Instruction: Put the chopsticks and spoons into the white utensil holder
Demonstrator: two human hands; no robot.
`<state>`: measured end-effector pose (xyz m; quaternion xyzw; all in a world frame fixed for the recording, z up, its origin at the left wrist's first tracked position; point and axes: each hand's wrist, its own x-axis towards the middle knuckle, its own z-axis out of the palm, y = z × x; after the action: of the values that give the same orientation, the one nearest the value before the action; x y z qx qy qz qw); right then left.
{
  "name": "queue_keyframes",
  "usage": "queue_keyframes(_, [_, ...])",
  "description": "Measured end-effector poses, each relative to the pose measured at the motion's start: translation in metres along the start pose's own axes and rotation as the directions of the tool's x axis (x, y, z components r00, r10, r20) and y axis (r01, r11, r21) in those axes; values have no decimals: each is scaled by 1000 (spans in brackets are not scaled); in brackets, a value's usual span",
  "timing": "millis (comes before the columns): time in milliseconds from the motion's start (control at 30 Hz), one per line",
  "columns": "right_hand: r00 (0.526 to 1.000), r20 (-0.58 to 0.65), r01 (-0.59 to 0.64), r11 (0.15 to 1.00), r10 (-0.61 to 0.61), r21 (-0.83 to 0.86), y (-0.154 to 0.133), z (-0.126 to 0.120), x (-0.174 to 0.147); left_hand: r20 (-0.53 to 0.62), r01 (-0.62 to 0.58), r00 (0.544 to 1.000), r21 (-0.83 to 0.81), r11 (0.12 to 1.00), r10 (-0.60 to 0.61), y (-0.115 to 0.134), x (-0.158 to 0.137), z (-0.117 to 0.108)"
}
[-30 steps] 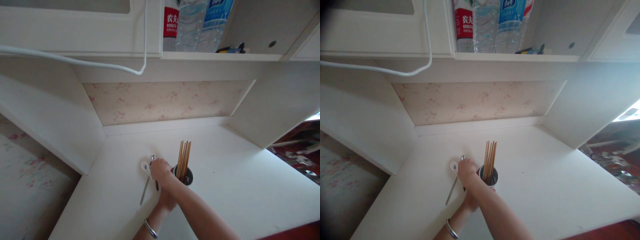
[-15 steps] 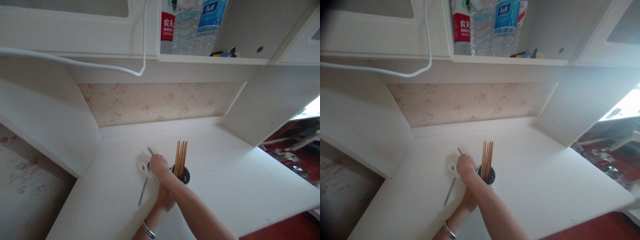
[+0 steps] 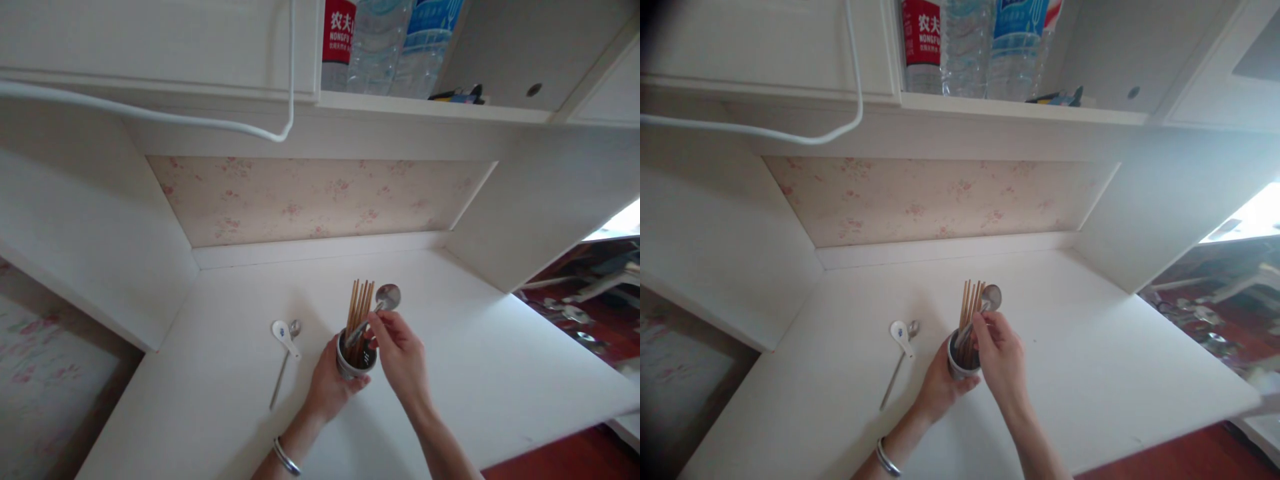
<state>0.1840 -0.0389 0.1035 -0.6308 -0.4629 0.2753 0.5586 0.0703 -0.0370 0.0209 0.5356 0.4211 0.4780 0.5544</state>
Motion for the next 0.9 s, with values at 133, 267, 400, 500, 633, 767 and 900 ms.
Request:
queue_keyframes(133, [995,-43,82,972,-94,-220,25,-17,9,34,-5,999,-82,997,7,-7,0,1])
queue_keyframes(267, [995,44,100,959,-91,-264,52,-12,3,52,6,999,-106,994,-1,-11,1,2])
queue_keyframes(400, [998,62,22,989,-13,-144,73,-7,-7,54,-12,998,-78,997,16,-9,0,3])
queue_keyframes(500, [989,150,-1,999,7,-41,85,-7,-15,66,-38,997,-32,999,40,-4,0,4])
queue_keyframes(633, [937,348,-24,993,-16,112,95,-8,-26,89,-91,992,46,995,86,-5,1,7])
queue_keyframes(767, [933,360,-46,989,-8,141,102,-4,-29,87,-160,986,242,957,143,-11,-9,-5])
queue_keyframes(900, [942,332,2,992,-44,127,115,0,-29,6,-110,992,548,829,128,-10,-28,-44])
